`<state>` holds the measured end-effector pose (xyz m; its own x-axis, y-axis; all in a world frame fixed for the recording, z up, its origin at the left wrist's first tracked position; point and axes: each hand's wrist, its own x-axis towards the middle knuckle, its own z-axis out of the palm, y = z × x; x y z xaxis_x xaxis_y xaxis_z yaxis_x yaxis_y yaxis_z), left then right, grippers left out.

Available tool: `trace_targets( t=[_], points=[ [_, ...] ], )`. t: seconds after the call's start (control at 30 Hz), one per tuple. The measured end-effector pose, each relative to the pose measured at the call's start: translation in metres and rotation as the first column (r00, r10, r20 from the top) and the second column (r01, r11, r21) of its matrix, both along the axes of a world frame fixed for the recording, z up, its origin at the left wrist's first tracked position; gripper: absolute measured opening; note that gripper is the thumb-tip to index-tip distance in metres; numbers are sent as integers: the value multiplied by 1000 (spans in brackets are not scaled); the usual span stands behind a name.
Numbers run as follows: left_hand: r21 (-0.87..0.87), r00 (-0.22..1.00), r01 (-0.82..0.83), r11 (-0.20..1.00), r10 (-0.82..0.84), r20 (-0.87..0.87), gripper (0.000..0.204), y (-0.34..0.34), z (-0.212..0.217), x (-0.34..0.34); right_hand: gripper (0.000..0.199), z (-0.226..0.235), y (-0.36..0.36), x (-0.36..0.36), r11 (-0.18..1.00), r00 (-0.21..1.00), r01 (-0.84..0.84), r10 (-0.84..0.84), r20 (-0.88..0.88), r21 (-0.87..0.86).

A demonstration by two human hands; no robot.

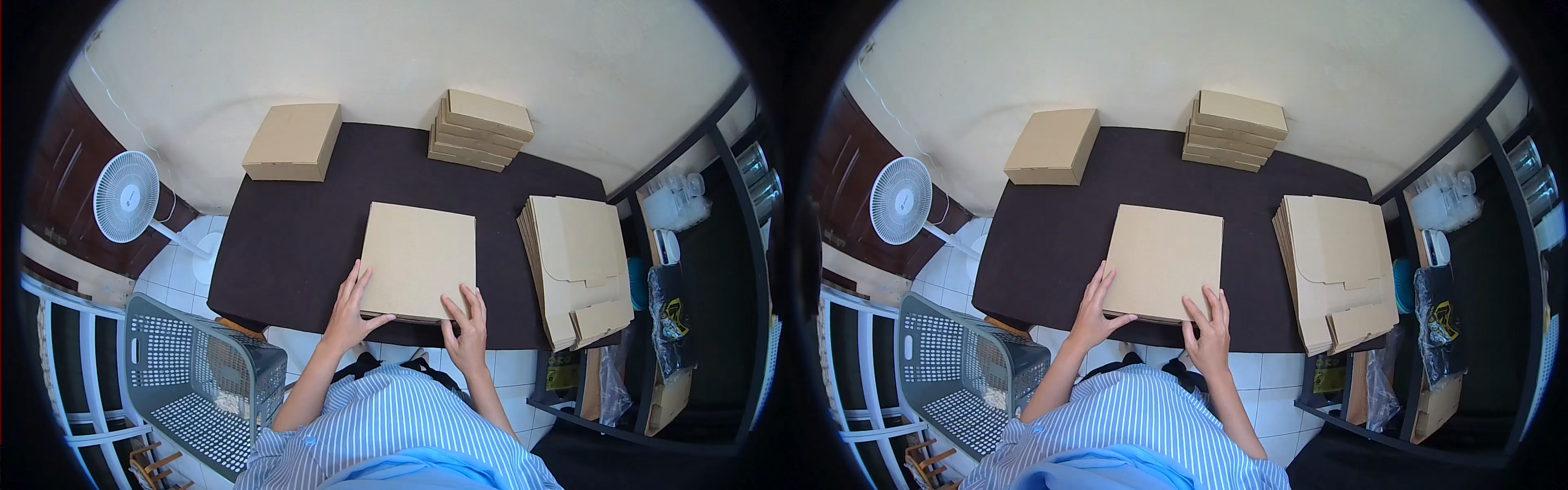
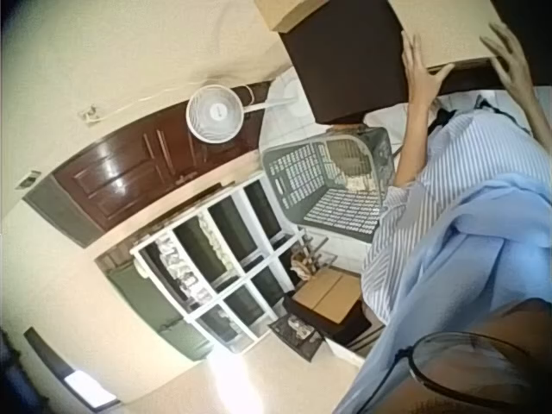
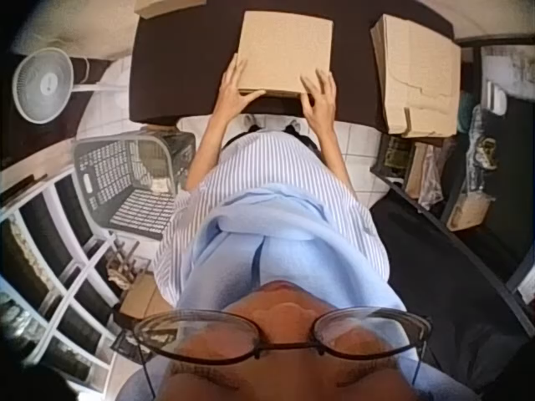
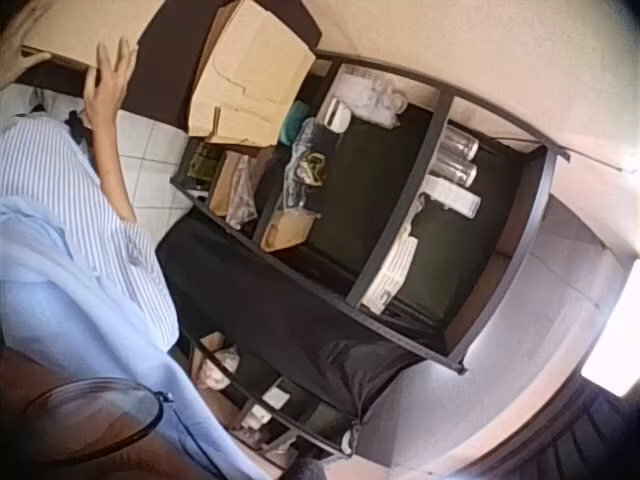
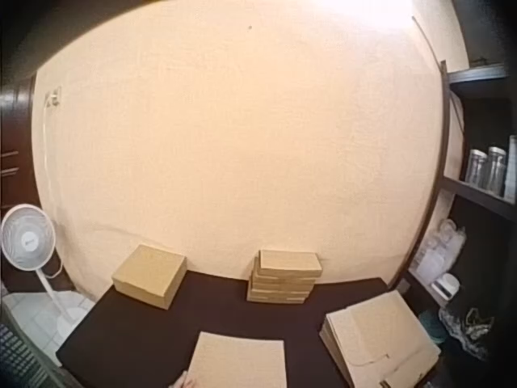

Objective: Assembling flat cardboard boxes into finished boxes for packaging.

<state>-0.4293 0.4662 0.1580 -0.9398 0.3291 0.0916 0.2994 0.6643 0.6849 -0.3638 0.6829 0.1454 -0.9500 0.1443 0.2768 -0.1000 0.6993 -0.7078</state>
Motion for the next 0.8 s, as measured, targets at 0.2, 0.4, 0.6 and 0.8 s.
trace_targets(
  t=[0.2,0.4,0.6,0.8],
  points=[
    [6,1000,6,1000,-6,-8,92,-1,1,1,44,3,-2,2,999,999,-31,32,27,-32],
    [31,1000,-5,1000,5,-7,79,-3,-4,2,45,3,-11,4,991,999,-37,33,31,125],
    [-174,986,-16,985,-13,-165,67,8,10,5,56,-12,-27,12,911,981,-188,160,107,368],
    [-395,969,90,914,-172,-178,65,6,3,5,59,-17,-24,13,877,967,-256,225,123,406]
  ],
)
